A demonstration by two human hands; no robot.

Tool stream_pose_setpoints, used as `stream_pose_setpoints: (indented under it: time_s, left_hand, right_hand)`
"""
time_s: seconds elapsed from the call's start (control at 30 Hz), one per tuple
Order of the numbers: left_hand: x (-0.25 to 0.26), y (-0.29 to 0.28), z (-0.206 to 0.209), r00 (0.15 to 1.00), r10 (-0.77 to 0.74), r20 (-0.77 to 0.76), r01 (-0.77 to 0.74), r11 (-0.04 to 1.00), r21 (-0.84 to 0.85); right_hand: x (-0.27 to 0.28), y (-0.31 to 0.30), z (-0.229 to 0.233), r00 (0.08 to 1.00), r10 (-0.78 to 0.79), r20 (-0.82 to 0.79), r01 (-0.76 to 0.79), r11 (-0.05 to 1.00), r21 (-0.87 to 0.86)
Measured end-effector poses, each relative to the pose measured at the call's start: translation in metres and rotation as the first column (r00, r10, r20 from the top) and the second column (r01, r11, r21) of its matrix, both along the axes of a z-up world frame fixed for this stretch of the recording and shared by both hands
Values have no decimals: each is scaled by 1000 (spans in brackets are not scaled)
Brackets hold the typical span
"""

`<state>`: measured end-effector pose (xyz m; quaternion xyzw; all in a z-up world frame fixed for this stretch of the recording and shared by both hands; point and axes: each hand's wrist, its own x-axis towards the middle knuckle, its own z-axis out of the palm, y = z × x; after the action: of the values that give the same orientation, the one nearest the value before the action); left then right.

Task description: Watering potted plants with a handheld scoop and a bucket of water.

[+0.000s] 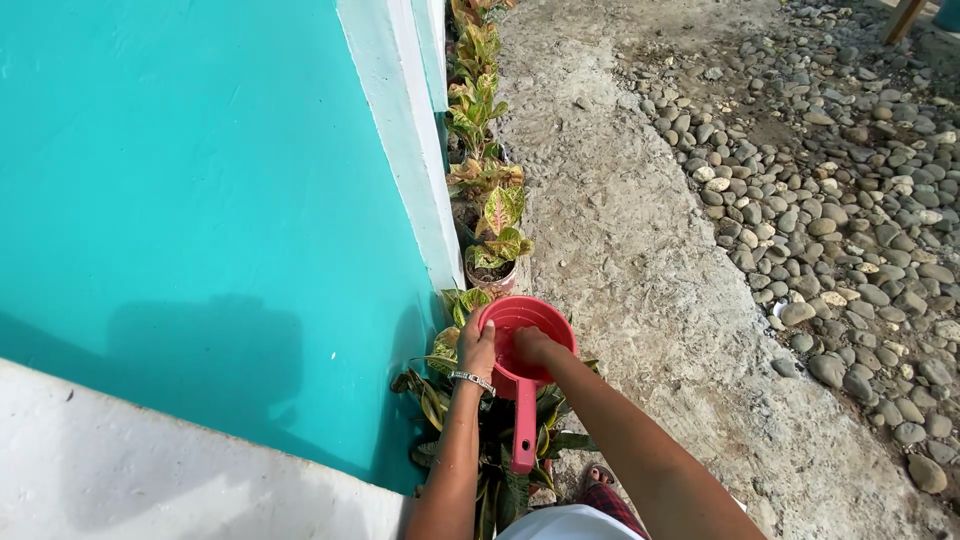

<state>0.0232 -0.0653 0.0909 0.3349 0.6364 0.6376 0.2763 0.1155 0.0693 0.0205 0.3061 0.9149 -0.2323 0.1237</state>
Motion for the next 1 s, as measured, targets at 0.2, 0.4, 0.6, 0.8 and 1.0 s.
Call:
stream_pose_setpoints:
  time_s: [0.2,0.4,0.6,0.8,1.0]
  left_hand:
    - [-14,8,-6,996,89,-29,-92,985,-146]
    - [-53,21,-8,963,270,5,-269,960,-72]
    - [-47,39,65,915,394,82,-381,914,-137]
    - [-33,67,85,945,320,-68,-322,947,-11]
    - [-27,67,75,919,197,-342,-130,969,210]
  right_hand:
    - [9,16,26,663,-738,-127,-176,12,-984]
    - [-19,28,206,426,-789,-442,-162,414,-896]
    - [-22,41,198,533,-701,-474,-24,547,-837]
    - [-43,53,130,950,-154,-271,182,980,83]
    - [-43,65,74,997,24,-68,-13,989,146]
